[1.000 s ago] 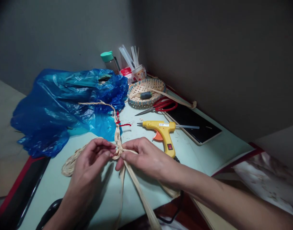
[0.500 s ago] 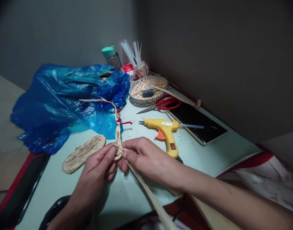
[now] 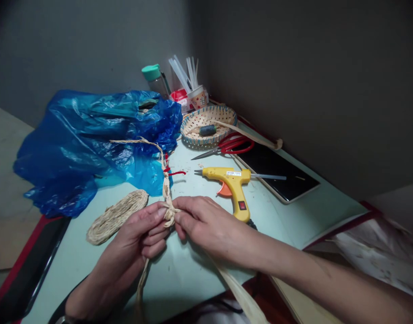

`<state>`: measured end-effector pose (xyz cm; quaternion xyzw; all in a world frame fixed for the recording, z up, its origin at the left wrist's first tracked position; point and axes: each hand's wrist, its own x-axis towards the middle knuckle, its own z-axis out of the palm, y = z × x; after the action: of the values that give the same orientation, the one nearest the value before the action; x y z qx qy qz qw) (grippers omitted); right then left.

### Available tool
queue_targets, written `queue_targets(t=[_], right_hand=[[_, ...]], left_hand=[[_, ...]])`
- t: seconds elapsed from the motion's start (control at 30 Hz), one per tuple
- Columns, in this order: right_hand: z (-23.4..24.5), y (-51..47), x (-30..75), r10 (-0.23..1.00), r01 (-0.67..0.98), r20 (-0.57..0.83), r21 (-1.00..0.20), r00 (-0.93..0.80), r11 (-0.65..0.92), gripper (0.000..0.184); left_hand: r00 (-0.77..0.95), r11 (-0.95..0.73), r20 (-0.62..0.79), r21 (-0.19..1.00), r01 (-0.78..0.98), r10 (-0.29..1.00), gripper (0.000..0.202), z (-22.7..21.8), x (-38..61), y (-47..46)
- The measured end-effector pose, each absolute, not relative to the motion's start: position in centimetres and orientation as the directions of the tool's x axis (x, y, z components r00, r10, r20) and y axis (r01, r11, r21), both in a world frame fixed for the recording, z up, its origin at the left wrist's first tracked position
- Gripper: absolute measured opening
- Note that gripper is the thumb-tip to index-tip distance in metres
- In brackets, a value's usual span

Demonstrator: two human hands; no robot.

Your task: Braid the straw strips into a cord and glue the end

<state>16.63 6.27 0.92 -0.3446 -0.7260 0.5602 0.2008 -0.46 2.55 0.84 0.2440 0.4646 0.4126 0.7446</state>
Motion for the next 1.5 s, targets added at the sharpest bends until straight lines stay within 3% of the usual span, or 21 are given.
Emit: queue_targets(t=[0.27,0.43,0.57,0.77,0.97,1.13,1.23,1.3,1.37,1.5], right_hand=[[1.3,5.5,17.0,0.770,0.496,-0.071,-0.801,-0.634,0.335,0.018],[0.9,5.0,16.8,0.793,0.674,-0.051,-0.560,-0.608,0.481,0.018],[0.5,5.0,17.0,0.744,0.674,0.004,-0.419,-0.668,0.608,0.020],[1.5,3.7,17.4,0.739,0.661,0.113,-0.372,-0.664,0.651,0.021],[1.0,1.3,16.0,0.711,0.614,0.088,-0.438,-0.698,0.657,0.015],[-0.8,0.4,14.5,0.614,0.568,0.258,-0.236,-0.746,0.789,0.038],[-1.3,0.1,14.1,0.595,0.612,0.347,-0.070,-0.725,0.787,0.040],[-1.2,0.0,14.2,0.586,0.623,0.367,-0.022,-0.723,0.782,0.040],[-0.7,0.1,14.7,0.571,0.588,0.376,-0.083,-0.729,0.805,0.035],[1.1,1.5,16.5,0.700,0.544,0.347,-0.451,-0.624,0.708,0.022]], left_hand=[[0.273,0.592,-0.529,0.757,-0.277,0.804,0.016,0.8,-0.7,2.8],[0.099,0.499,-0.490,0.862,-0.091,0.866,0.020,0.7,-0.1,2.7],[-0.040,0.402,-0.400,0.913,0.065,0.916,0.020,0.5,0.4,2.6],[-0.086,0.313,-0.302,0.924,0.219,0.949,0.016,0.4,0.9,2.3],[-0.028,0.310,-0.309,0.941,0.133,0.951,0.014,0.3,0.8,2.0],[0.020,0.367,-0.367,0.930,0.005,0.930,0.014,0.5,0.2,1.8],[0.107,0.417,-0.409,0.906,-0.072,0.906,0.018,0.7,0.0,1.7],[0.112,0.431,-0.421,0.897,-0.098,0.900,0.017,0.9,-0.1,1.7],[0.087,0.441,-0.434,0.892,-0.099,0.897,0.016,1.1,-0.1,1.7],[0.012,0.367,-0.367,0.929,-0.052,0.930,0.014,1.4,-0.2,1.2]])
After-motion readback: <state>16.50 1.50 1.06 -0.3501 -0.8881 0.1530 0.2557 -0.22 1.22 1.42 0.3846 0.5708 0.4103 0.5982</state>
